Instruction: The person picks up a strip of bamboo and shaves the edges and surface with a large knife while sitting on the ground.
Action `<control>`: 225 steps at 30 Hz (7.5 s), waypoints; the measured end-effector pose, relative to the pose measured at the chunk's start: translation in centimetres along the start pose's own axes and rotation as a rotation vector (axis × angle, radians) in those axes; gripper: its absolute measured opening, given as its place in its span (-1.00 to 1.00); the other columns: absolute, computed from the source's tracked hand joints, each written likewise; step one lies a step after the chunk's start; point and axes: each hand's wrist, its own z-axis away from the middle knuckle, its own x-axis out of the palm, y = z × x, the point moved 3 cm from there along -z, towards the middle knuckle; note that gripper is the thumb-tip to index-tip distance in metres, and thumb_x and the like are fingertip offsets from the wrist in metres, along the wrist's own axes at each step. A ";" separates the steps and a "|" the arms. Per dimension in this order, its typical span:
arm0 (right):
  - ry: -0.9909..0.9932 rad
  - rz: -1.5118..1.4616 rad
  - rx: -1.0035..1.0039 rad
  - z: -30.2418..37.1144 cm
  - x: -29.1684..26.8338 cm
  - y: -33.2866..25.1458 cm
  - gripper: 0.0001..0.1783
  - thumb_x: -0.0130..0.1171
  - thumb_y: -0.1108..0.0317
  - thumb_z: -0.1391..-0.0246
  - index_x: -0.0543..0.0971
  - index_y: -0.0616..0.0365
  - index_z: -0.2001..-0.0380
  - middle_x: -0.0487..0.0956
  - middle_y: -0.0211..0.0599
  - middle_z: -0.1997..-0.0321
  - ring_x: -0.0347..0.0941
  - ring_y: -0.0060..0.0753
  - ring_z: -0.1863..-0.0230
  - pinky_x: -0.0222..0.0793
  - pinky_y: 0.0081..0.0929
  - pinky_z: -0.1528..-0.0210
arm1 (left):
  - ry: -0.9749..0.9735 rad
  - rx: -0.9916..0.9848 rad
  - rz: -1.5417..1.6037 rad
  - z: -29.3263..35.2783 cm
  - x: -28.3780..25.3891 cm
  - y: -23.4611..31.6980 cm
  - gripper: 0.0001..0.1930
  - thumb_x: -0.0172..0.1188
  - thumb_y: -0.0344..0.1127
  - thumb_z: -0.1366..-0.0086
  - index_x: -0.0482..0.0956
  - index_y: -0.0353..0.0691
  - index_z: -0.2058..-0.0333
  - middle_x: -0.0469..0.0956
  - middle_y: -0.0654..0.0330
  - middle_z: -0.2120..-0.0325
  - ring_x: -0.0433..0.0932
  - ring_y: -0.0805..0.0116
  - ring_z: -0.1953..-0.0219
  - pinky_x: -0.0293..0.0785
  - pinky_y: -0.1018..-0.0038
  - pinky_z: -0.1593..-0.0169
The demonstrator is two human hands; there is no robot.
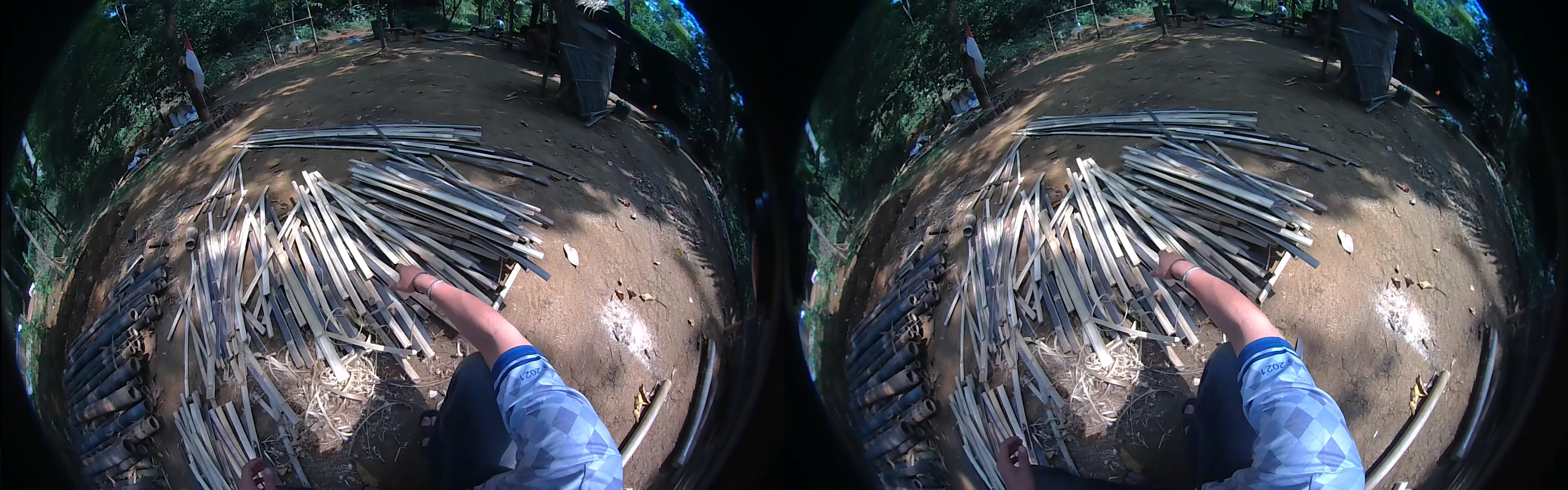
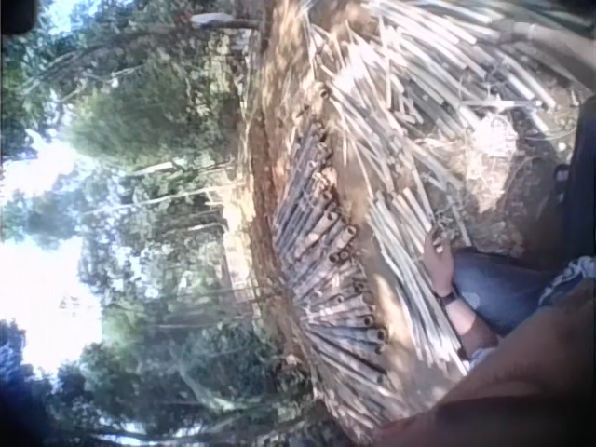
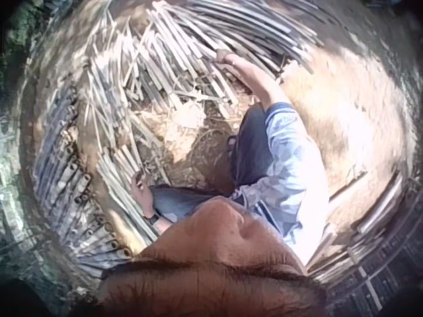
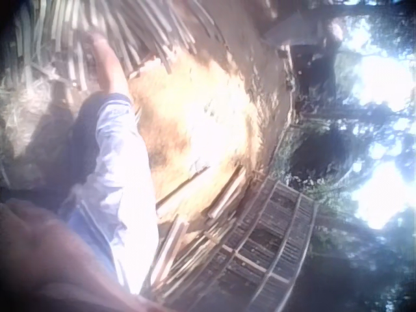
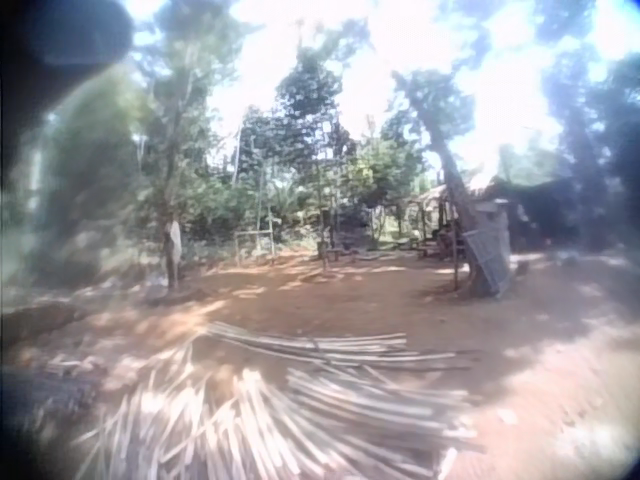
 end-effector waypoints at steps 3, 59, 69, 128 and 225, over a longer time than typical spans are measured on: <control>0.240 -0.102 0.371 1.4 -7.8 8.2 -0.43 0.13 0.08 0.01 0.36 0.21 0.00 0.47 0.07 -0.02 0.42 0.06 -0.03 0.35 -0.14 -0.06 | 0.058 0.094 0.061 -0.1 -1.4 -3.2 -0.72 0.02 -0.31 -0.32 0.46 -0.32 0.06 0.52 0.07 0.20 0.47 0.28 0.12 0.34 0.44 0.03; -0.118 -1.413 -0.308 22.8 -8.9 -18.6 -0.72 0.30 0.29 0.01 0.43 0.23 0.41 0.43 -0.40 0.59 0.37 -0.57 0.66 0.29 -0.61 0.68 | 0.181 0.195 0.286 3.1 -1.0 -3.3 -0.75 0.19 -0.36 -0.12 0.52 -0.36 0.24 0.57 0.05 0.36 0.56 0.27 0.28 0.45 0.45 0.23; 0.003 -1.260 -0.625 28.1 -5.8 -25.7 -0.75 0.32 0.48 0.08 0.43 0.20 0.37 0.46 -0.50 0.55 0.38 -0.70 0.55 0.33 -0.68 0.51 | 0.048 0.408 0.069 1.7 -2.9 0.6 -0.60 0.13 -0.13 -0.22 0.45 -0.33 0.10 0.51 -0.03 0.22 0.52 0.11 0.13 0.44 0.33 0.11; -1.096 -0.080 -0.680 27.1 0.9 -23.8 -0.17 0.47 0.03 0.28 0.41 0.20 -0.05 0.56 -0.30 0.32 0.52 -0.45 0.31 0.42 -0.54 0.23 | 0.298 0.021 1.972 -11.8 -2.3 -8.8 -0.43 -0.29 0.22 -0.34 0.21 -0.14 -0.06 0.45 0.02 0.27 0.46 0.11 0.16 0.39 0.21 0.07; -0.176 0.126 -0.745 14.7 -2.5 -14.8 -0.73 0.20 0.54 0.37 0.49 0.19 0.43 0.51 0.01 0.50 0.47 0.11 0.39 0.41 -0.25 0.37 | 0.615 0.412 2.160 -7.0 -10.7 -12.2 -0.03 0.03 0.49 0.01 0.28 -0.33 -0.08 0.39 0.11 -0.01 0.35 0.21 -0.07 0.24 0.29 -0.16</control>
